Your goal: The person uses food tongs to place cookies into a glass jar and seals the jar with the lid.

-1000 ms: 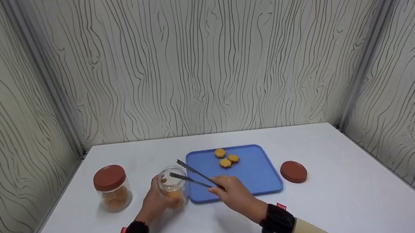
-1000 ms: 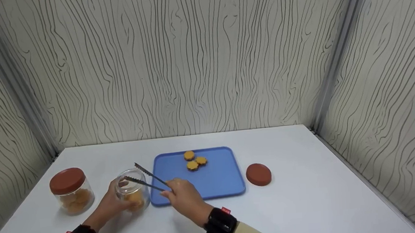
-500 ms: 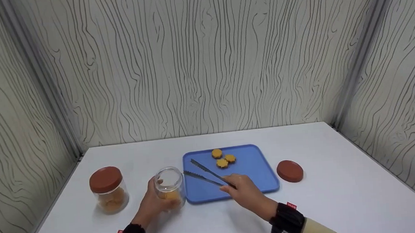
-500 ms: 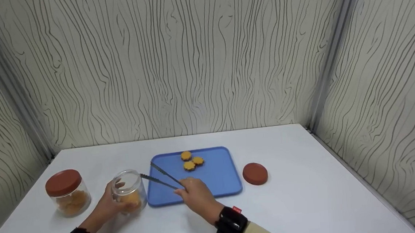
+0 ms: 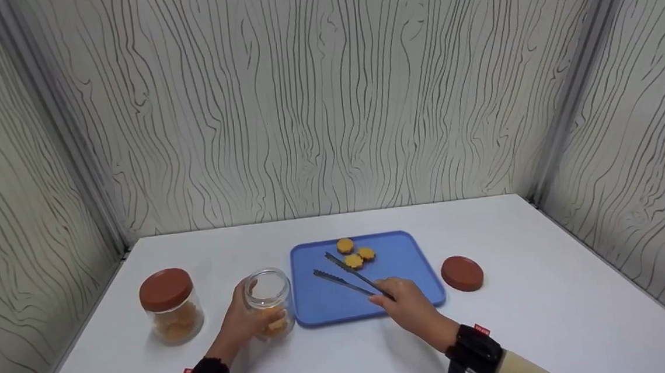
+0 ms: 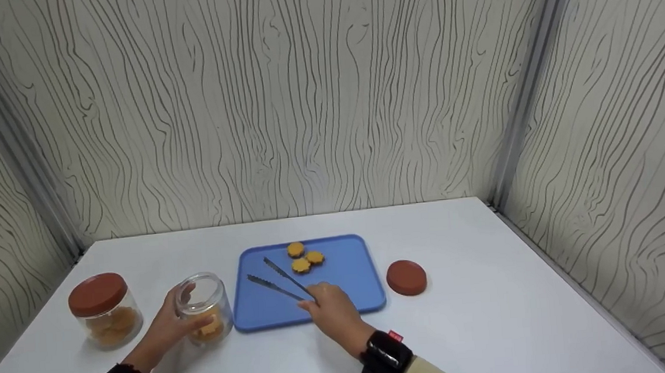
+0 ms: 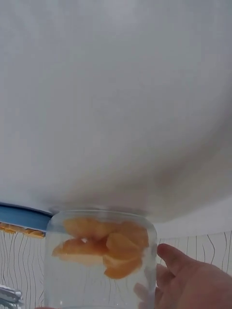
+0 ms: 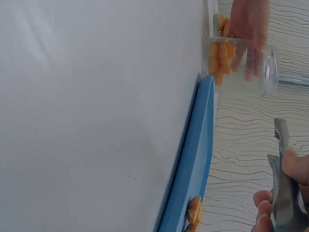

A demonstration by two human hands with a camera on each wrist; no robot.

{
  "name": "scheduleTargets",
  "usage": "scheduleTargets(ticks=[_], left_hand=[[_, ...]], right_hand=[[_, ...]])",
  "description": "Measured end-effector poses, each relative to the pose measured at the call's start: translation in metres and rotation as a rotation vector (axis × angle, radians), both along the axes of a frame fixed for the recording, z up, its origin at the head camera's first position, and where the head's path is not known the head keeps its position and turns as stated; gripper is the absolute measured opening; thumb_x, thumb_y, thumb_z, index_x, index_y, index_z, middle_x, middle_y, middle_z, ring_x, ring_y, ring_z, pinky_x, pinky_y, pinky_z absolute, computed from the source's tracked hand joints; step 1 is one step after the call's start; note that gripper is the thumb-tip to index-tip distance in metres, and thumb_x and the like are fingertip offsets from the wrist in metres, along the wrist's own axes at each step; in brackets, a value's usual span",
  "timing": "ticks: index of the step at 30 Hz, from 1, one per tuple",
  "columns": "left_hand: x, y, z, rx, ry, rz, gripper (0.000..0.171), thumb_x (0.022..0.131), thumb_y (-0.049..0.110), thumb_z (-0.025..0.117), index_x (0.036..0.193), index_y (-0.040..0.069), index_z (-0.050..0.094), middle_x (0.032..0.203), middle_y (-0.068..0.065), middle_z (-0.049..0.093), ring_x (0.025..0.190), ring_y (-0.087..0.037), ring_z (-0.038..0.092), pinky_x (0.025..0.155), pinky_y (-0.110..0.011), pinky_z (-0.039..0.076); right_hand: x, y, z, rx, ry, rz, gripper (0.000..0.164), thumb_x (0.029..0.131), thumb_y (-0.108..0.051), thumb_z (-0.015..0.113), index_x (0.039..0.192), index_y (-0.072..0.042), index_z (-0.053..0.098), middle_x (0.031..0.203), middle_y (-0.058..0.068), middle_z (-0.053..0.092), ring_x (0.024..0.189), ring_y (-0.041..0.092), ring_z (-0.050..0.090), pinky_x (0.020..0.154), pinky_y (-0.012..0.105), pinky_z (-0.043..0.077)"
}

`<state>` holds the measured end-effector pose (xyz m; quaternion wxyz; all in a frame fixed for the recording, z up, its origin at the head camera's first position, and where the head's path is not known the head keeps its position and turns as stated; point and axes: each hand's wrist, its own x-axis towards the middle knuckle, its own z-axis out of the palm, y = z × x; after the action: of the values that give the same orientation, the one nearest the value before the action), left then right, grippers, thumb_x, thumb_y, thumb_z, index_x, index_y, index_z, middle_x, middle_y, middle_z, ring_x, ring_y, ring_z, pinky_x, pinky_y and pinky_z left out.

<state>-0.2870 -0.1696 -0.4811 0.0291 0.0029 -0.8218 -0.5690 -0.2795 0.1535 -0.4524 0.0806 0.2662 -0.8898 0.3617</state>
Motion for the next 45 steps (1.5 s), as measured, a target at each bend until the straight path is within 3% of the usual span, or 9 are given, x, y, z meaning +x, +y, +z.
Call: scheduleTargets(ticks=[9, 14, 16, 22, 27, 38, 45], left_hand=[[0.000, -0.004, 0.004, -0.056, -0.028, -0.023, 0.101, 0.071, 0.024, 0.088, 0.145, 0.002, 0.024, 0.144, -0.023, 0.041, 0.130, -0.042, 0.040, 0.105, -0.058, 0.033], [-0.001, -0.006, 0.002, -0.066, 0.008, -0.034, 0.100, 0.069, 0.021, 0.089, 0.146, 0.003, 0.027, 0.141, -0.021, 0.043, 0.126, -0.039, 0.045, 0.102, -0.056, 0.036], [-0.001, -0.007, 0.001, -0.074, 0.013, -0.038, 0.100, 0.069, 0.022, 0.089, 0.146, 0.003, 0.028, 0.141, -0.021, 0.043, 0.126, -0.039, 0.045, 0.102, -0.056, 0.036], [-0.002, -0.007, 0.001, -0.075, 0.000, -0.032, 0.100, 0.069, 0.024, 0.089, 0.146, 0.004, 0.029, 0.141, -0.020, 0.043, 0.127, -0.039, 0.044, 0.103, -0.058, 0.034], [-0.002, -0.005, 0.002, -0.037, 0.019, -0.042, 0.099, 0.069, 0.020, 0.089, 0.146, 0.001, 0.028, 0.143, -0.026, 0.041, 0.130, -0.042, 0.040, 0.106, -0.058, 0.032], [-0.003, -0.005, 0.001, -0.014, 0.055, -0.066, 0.098, 0.069, 0.015, 0.088, 0.143, -0.002, 0.027, 0.141, -0.027, 0.043, 0.128, -0.044, 0.042, 0.105, -0.056, 0.034], [-0.004, -0.004, 0.000, -0.029, 0.040, -0.066, 0.100, 0.069, 0.016, 0.088, 0.144, -0.002, 0.024, 0.140, -0.026, 0.043, 0.126, -0.043, 0.045, 0.103, -0.054, 0.037]], right_hand=[[-0.003, 0.010, -0.007, 0.020, 0.009, -0.050, 0.027, 0.093, -0.016, 0.065, 0.108, 0.007, 0.068, 0.086, 0.004, 0.063, 0.078, 0.018, 0.055, 0.064, 0.029, 0.045], [-0.005, 0.016, -0.010, 0.029, -0.005, -0.070, 0.033, 0.092, -0.016, 0.066, 0.110, 0.011, 0.066, 0.096, 0.018, 0.067, 0.089, 0.032, 0.062, 0.070, 0.038, 0.050], [-0.006, 0.018, -0.011, 0.032, -0.021, -0.085, 0.035, 0.092, -0.016, 0.067, 0.111, 0.013, 0.065, 0.100, 0.022, 0.066, 0.095, 0.037, 0.062, 0.073, 0.041, 0.051], [-0.011, 0.024, -0.014, 0.054, -0.038, -0.148, 0.032, 0.090, -0.016, 0.069, 0.107, 0.010, 0.067, 0.097, 0.017, 0.067, 0.093, 0.033, 0.062, 0.075, 0.042, 0.050], [-0.016, 0.028, -0.015, 0.059, -0.051, -0.199, 0.033, 0.089, -0.013, 0.070, 0.109, 0.012, 0.066, 0.103, 0.023, 0.066, 0.099, 0.037, 0.062, 0.081, 0.049, 0.050], [-0.035, 0.034, -0.014, 0.080, -0.095, -0.321, 0.019, 0.088, -0.011, 0.070, 0.099, 0.005, 0.070, 0.089, 0.009, 0.068, 0.082, 0.022, 0.058, 0.072, 0.041, 0.048], [-0.043, 0.032, -0.014, 0.087, -0.132, -0.339, 0.015, 0.090, -0.013, 0.068, 0.092, 0.002, 0.070, 0.072, 0.002, 0.056, 0.066, 0.017, 0.047, 0.059, 0.032, 0.039]])
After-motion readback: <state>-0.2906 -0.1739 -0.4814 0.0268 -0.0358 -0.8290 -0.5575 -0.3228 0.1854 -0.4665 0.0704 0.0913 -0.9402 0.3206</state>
